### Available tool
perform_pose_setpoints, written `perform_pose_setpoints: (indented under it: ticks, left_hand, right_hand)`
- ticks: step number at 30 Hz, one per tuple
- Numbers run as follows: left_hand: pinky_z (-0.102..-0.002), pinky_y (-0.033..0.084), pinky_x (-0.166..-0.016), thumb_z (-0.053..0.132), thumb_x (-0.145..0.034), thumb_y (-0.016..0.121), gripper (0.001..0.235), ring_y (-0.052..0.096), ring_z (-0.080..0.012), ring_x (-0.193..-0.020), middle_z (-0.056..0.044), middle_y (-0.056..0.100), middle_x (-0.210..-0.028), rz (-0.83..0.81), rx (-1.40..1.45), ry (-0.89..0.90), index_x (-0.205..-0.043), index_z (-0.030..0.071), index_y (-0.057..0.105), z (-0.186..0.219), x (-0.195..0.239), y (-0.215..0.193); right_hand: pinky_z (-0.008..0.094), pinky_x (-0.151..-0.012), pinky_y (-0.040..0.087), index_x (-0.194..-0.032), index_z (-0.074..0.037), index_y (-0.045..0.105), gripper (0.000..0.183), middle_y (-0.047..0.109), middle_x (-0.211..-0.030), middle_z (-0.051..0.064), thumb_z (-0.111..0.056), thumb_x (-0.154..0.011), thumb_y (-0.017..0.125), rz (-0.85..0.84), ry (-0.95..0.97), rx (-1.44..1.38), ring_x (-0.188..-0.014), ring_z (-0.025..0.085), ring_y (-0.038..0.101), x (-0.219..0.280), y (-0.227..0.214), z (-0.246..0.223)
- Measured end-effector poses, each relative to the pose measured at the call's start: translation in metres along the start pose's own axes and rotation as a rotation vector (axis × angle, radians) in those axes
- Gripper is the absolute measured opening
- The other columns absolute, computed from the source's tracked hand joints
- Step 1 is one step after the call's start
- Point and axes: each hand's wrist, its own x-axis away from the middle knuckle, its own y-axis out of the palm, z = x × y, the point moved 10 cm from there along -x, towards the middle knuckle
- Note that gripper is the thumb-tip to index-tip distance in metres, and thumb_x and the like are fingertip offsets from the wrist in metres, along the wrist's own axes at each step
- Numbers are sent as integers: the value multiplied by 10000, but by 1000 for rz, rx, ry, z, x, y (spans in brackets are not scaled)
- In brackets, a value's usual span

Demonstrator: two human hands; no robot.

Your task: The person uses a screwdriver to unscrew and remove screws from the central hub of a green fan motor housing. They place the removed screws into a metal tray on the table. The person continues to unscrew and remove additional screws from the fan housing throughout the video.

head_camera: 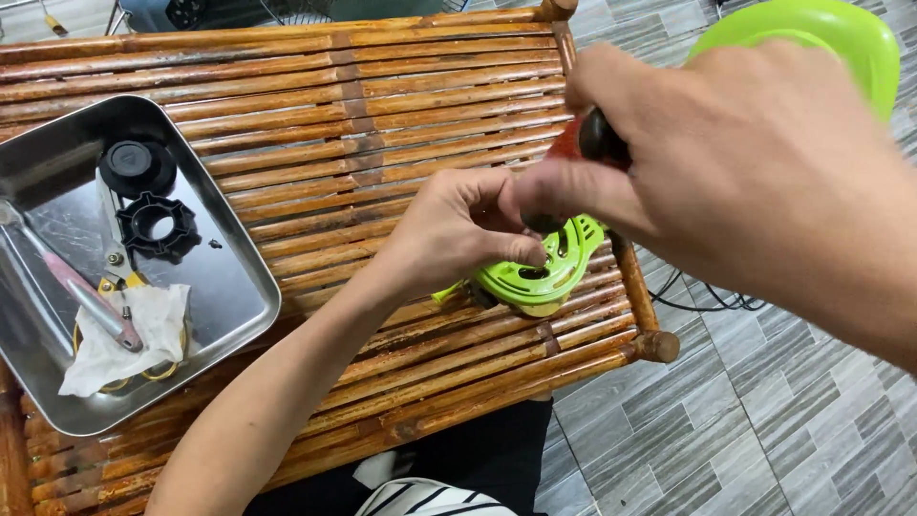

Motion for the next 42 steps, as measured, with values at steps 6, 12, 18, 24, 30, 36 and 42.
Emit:
perform_pose_setpoints:
  ticks: [6, 12, 18, 24, 30, 36, 42]
  left_hand:
    - [-206, 441, -528, 15, -932, 693, 161, 538, -68, -633, -24, 706, -857, -172, -215, 106, -1070, 66, 760, 21, 6, 10]
    - [-216, 609, -632, 39, -823, 801, 98, 676, -97, -704, -45, 767, -846, -23, -305, 41, -828, 104, 728, 7, -2, 2]
    - [-189, 504, -602, -65, -772, 832, 318, 574, -68, -649, -20, 666, -771, -26, -41, 140, -808, 103, 565, -4, -2, 5]
    - [-205, 494, -653, -41, -769, 826, 347, 525, -70, -672, 27, 595, -759, 75, -47, 249, -737, 106, 514, -15, 3, 4]
    - [-194, 453, -605, 42, -778, 832, 304, 483, -57, -632, 32, 566, -729, 119, 116, 244, -748, 119, 539, -21, 9, 8]
    - [-219, 397, -676, 137, -1003, 595, 175, 441, -78, -731, 18, 490, -848, 95, -33, 346, -862, 95, 501, -15, 26, 9]
    - [-261, 430, -733, 10, -923, 490, 195, 513, -149, -844, -64, 563, -1054, 222, -212, 338, -1075, 12, 612, -12, 53, 4]
  right_hand:
    - [451, -584, 562, -1219, -76, 628, 485, 645, -1101, 100, 5, -741, 642, -2, -262, -268, -752, 306, 669, -8, -1, -11]
    - [476, -636, 595, -1424, 28, 578, 892, 734, -1056, 181, -596, -826, 799, 13, -142, -295, -758, 302, 743, -11, -1, -2]
    - [445, -493, 482, -1241, 7, 626, 338, 722, -833, 108, -199, -988, 716, 157, -127, -361, -573, 301, 650, -4, -8, -7]
    - [304, -719, 538, -1061, -10, 568, 366, 648, -972, 79, 100, -712, 563, 87, -261, -803, -818, 187, 641, -6, -2, -11]
    - [238, -752, 505, -1140, 24, 513, 232, 552, -985, 80, 142, -945, 556, 242, -202, -1114, -813, 134, 542, -9, 23, -10]
    - [288, -931, 531, -1212, -9, 404, 280, 523, -1197, 134, 147, -983, 442, 499, -182, -1282, -999, 184, 558, -5, 42, 3]
    - [318, -976, 575, -1248, -101, 390, 319, 532, -1165, 86, 129, -1029, 423, 663, -92, -1471, -989, 182, 566, 2, 78, 37]
